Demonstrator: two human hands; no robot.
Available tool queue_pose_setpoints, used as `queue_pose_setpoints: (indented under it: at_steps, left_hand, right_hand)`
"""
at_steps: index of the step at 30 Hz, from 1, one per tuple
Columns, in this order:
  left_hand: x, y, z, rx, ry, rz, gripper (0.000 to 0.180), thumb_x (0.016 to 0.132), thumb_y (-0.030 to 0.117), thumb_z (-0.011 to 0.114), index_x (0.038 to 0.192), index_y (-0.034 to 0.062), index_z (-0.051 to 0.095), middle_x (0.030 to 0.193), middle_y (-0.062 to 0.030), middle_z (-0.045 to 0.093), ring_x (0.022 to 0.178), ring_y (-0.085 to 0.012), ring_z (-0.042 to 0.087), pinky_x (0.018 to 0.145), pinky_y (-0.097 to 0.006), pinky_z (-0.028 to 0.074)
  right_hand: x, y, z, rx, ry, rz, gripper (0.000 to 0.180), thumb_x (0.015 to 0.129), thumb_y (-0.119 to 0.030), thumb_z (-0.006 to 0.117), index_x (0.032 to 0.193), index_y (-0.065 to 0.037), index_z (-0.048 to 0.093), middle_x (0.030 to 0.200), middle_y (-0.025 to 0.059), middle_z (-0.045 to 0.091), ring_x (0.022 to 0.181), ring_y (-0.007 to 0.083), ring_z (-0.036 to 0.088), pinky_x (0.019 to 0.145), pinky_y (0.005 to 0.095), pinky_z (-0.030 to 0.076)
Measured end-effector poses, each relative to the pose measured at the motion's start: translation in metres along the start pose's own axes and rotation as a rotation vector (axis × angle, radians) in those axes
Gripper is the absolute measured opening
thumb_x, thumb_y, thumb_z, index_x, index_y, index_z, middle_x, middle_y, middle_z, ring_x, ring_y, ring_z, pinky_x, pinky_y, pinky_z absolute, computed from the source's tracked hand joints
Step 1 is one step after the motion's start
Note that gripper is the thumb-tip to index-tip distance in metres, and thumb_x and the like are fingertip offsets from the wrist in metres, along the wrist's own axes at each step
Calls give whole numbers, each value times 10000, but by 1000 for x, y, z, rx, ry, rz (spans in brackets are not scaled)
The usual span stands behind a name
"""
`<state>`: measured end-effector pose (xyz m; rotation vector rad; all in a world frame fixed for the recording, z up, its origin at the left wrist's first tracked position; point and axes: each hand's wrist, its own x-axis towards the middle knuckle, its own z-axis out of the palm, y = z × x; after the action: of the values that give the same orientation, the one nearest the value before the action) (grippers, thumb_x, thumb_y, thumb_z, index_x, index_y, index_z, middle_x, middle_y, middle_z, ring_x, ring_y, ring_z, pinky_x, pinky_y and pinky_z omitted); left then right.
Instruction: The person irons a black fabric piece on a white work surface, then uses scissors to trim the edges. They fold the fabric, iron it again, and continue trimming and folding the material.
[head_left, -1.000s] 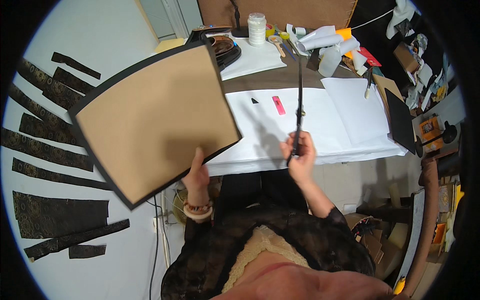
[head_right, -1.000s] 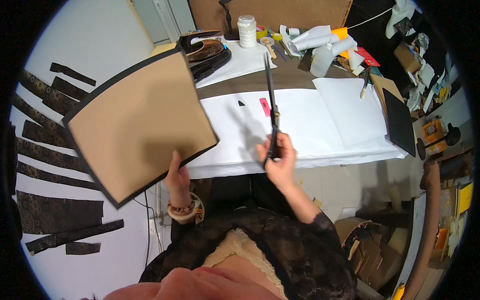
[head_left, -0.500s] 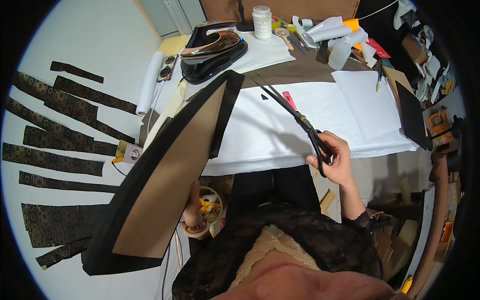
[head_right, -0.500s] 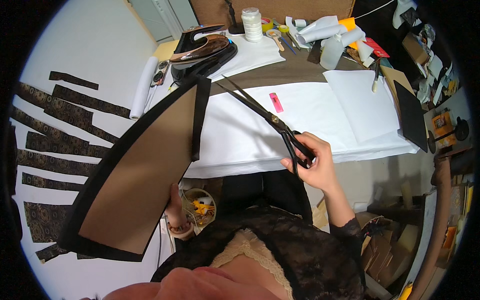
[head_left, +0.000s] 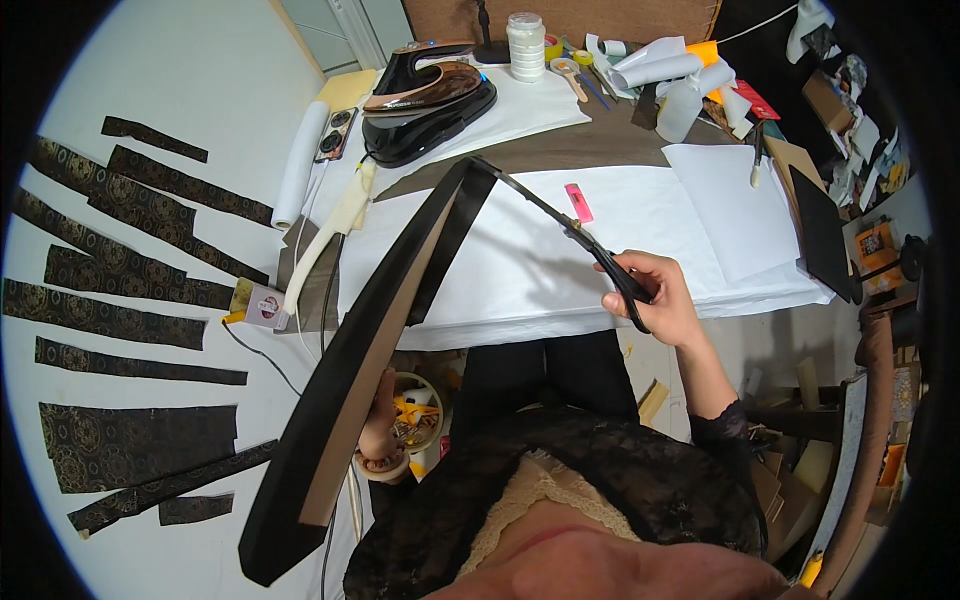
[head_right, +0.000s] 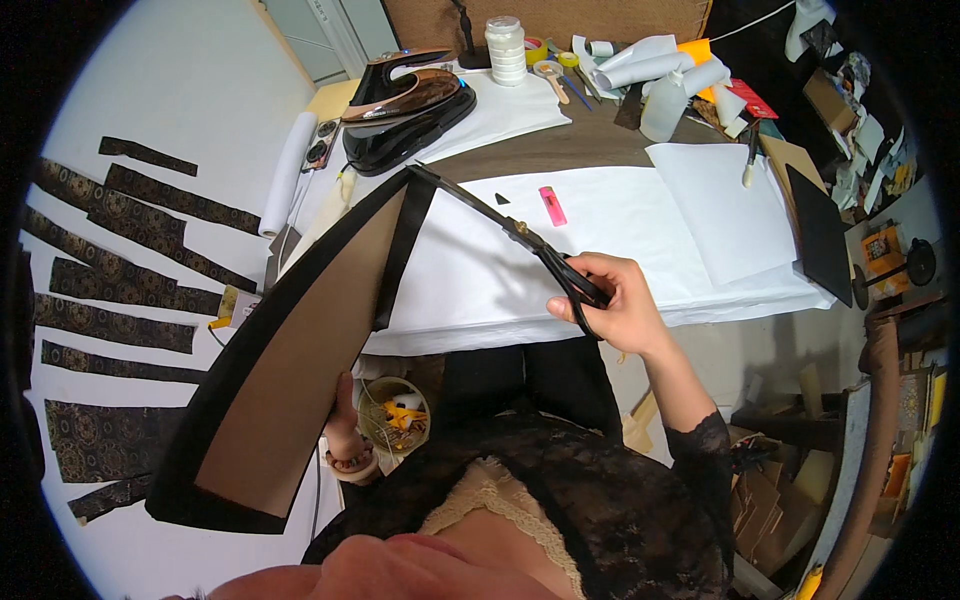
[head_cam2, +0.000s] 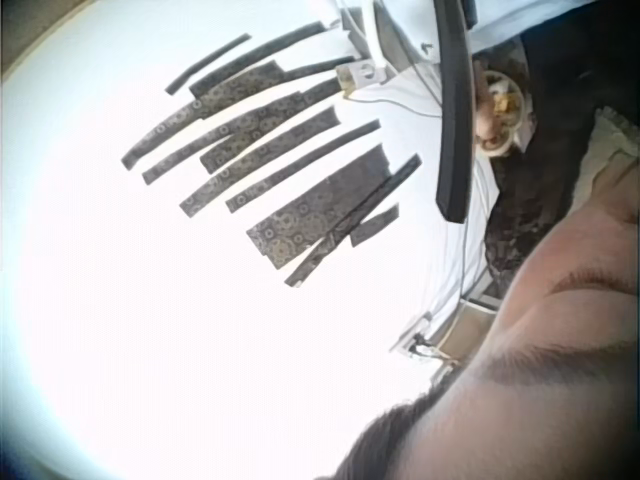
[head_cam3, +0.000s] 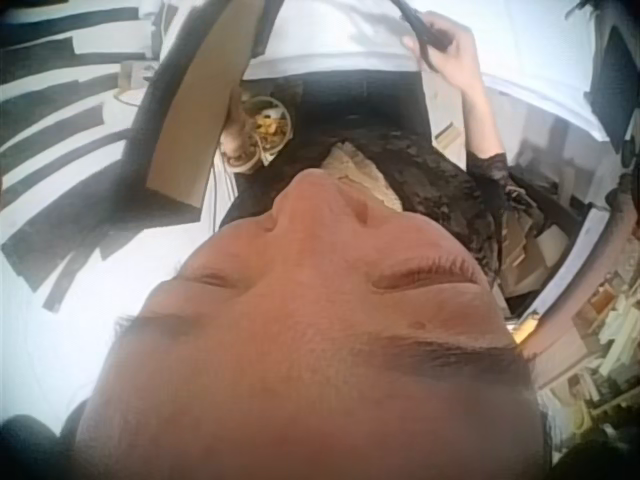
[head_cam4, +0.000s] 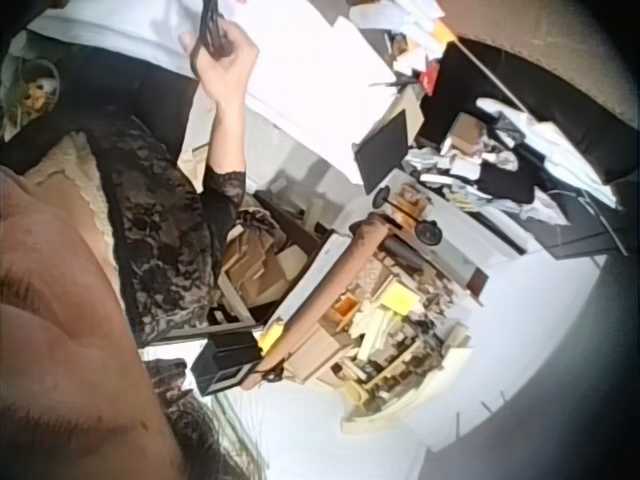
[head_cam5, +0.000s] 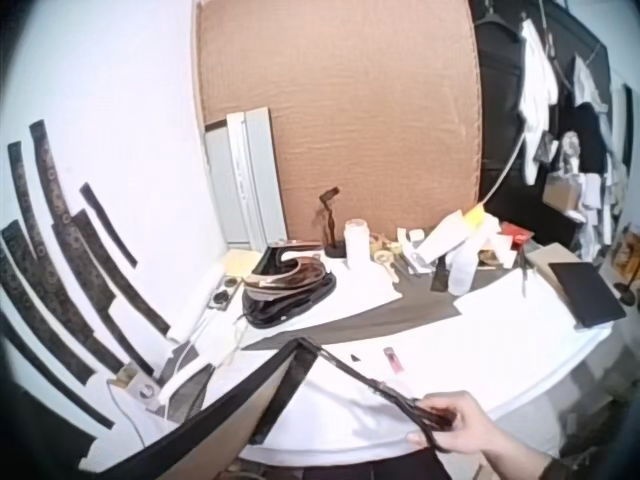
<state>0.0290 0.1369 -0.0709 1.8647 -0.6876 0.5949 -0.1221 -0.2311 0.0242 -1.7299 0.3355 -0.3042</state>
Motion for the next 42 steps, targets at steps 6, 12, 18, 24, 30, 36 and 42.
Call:
queue_pose_setpoints:
  at_steps: [6, 12, 18, 24, 30, 36, 42]
  left_hand:
    - [-2, -4, -1, 4, 20, 71, 344, 823, 125, 809, 1126, -1, 704, 1030, -119, 740, 913, -210, 711, 813, -308, 530]
    - [-9, -17, -10, 43, -20, 37, 337, 828, 116, 805, 1125, -7, 702, 1021, -119, 736, 881, -189, 711, 776, -286, 533]
    - [-3, -7, -8, -57, 0, -7, 338, 824, 78, 788, 1129, -29, 688, 1037, -152, 728, 914, -230, 701, 832, -320, 521]
    - [-10, -16, -13, -12, -26, -15, 361, 819, 76, 790, 1147, -28, 680, 1089, -165, 717, 977, -253, 691, 894, -343, 503]
    - [-14, -23, -12, -29, 7, 4, 373, 820, 80, 795, 1161, -15, 678, 1112, -155, 713, 1002, -249, 686, 918, -341, 495]
    - [-7, -6, -8, -136, 20, -51, 294, 829, 50, 785, 1100, -19, 694, 1056, -132, 724, 940, -215, 689, 870, -328, 513]
    - [-6, -4, -8, -154, 38, -53, 274, 837, 48, 782, 1087, -20, 695, 1035, -122, 725, 917, -201, 683, 853, -320, 516]
  right_hand:
    - [3, 3, -3, 51, -34, 50, 346, 790, -190, 850, 1001, 34, 691, 717, -57, 535, 629, 29, 479, 562, 194, 367]
    - [3, 6, -11, 96, -97, 71, 348, 799, -151, 840, 1062, 38, 711, 741, -44, 588, 623, 22, 492, 559, 176, 379]
    - [4, 2, -16, 100, -123, 111, 334, 806, -137, 833, 1072, 32, 721, 766, -35, 618, 635, 20, 508, 572, 165, 405]
    - [4, 3, -17, 103, -136, 110, 331, 810, -139, 832, 1074, 27, 723, 790, -28, 644, 655, 18, 537, 592, 160, 434]
    - [4, 4, -15, 102, -118, 120, 322, 809, -132, 832, 1071, 23, 726, 810, -19, 667, 653, 17, 548, 592, 158, 445]
    - [3, 8, -15, 105, -119, 116, 323, 809, -133, 833, 1075, 18, 729, 823, -14, 679, 647, 16, 553, 591, 155, 452]
    - [4, 11, -18, 134, -125, 68, 344, 792, -145, 845, 1070, 19, 727, 788, -27, 654, 619, 10, 520, 557, 153, 408]
